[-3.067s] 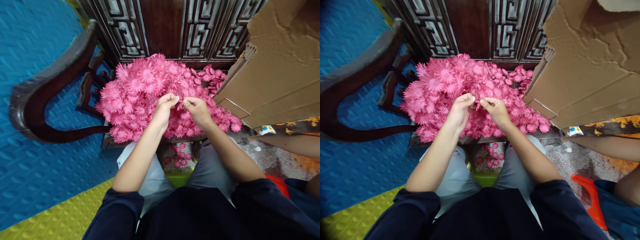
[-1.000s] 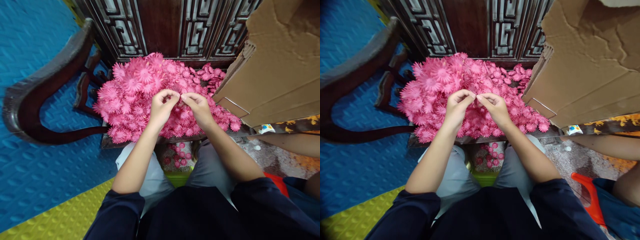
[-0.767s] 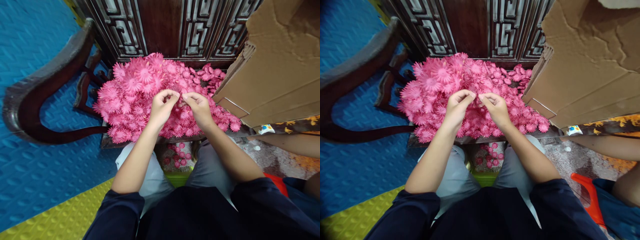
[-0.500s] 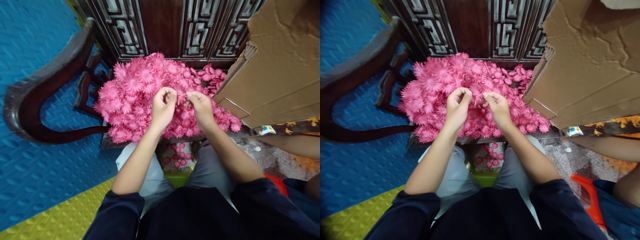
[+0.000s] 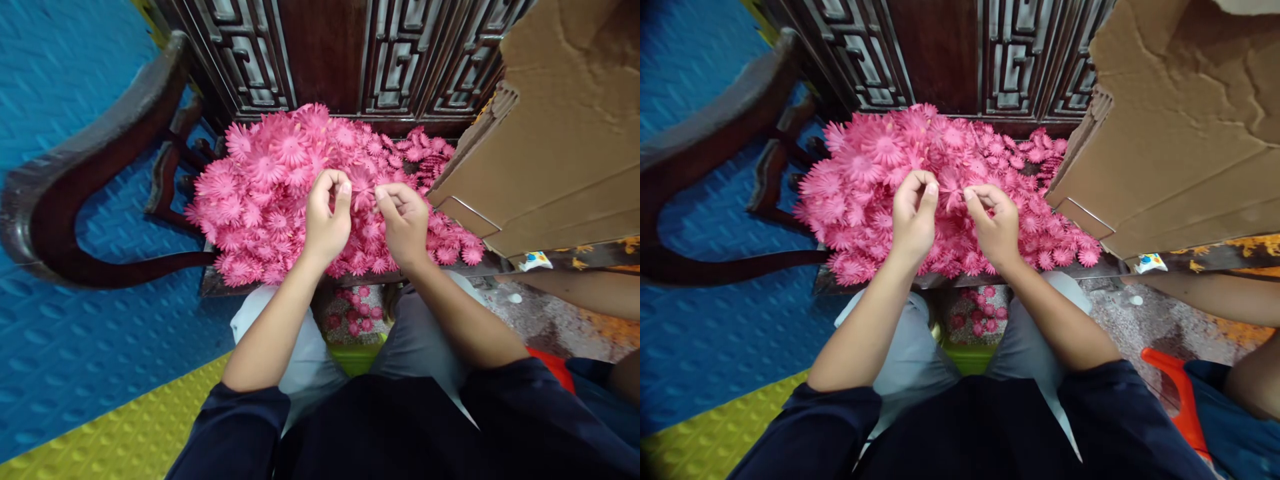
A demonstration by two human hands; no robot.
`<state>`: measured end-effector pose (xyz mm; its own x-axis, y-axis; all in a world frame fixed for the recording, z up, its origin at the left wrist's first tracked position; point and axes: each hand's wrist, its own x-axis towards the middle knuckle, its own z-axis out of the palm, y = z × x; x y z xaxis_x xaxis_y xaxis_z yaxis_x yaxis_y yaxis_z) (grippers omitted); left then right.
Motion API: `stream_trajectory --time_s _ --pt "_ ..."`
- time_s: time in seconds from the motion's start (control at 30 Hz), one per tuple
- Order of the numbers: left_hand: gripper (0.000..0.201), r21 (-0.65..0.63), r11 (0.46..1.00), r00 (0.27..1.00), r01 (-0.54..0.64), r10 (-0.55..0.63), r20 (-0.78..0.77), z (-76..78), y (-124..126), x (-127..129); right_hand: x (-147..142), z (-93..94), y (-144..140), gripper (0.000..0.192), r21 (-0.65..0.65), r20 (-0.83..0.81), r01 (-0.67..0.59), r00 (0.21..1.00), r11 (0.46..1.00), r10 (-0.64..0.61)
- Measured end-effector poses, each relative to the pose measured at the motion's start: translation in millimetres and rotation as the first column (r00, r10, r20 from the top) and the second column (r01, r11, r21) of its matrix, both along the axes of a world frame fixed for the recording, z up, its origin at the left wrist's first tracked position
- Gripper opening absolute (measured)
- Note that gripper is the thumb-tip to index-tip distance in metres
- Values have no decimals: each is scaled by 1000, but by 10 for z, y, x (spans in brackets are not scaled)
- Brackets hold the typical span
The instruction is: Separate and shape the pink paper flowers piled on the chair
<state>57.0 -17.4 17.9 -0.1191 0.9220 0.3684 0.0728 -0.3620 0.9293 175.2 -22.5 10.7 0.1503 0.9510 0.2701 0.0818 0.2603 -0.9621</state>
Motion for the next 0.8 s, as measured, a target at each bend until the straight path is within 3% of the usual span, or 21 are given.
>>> stream_trajectory --time_s 0.1,0.37,0.67,0.8 --pt "19 -14 999 999 51 -51 -15 3 28 -43 30 26 -4 15 49 11 7 1000 999 -7" --pt "15 -21 997 997 78 -78 -12 -14 20 -10 28 -18 27 14 27 -22 -20 1000 999 21" --pt "5 54 995 984 -82 89 -155 9 31 -30 40 -63 41 17 117 20 -43 999 992 41" --pt "8 71 997 990 -41 50 -129 -16 63 -46 42 -65 53 16 122 -5 -49 999 991 50"
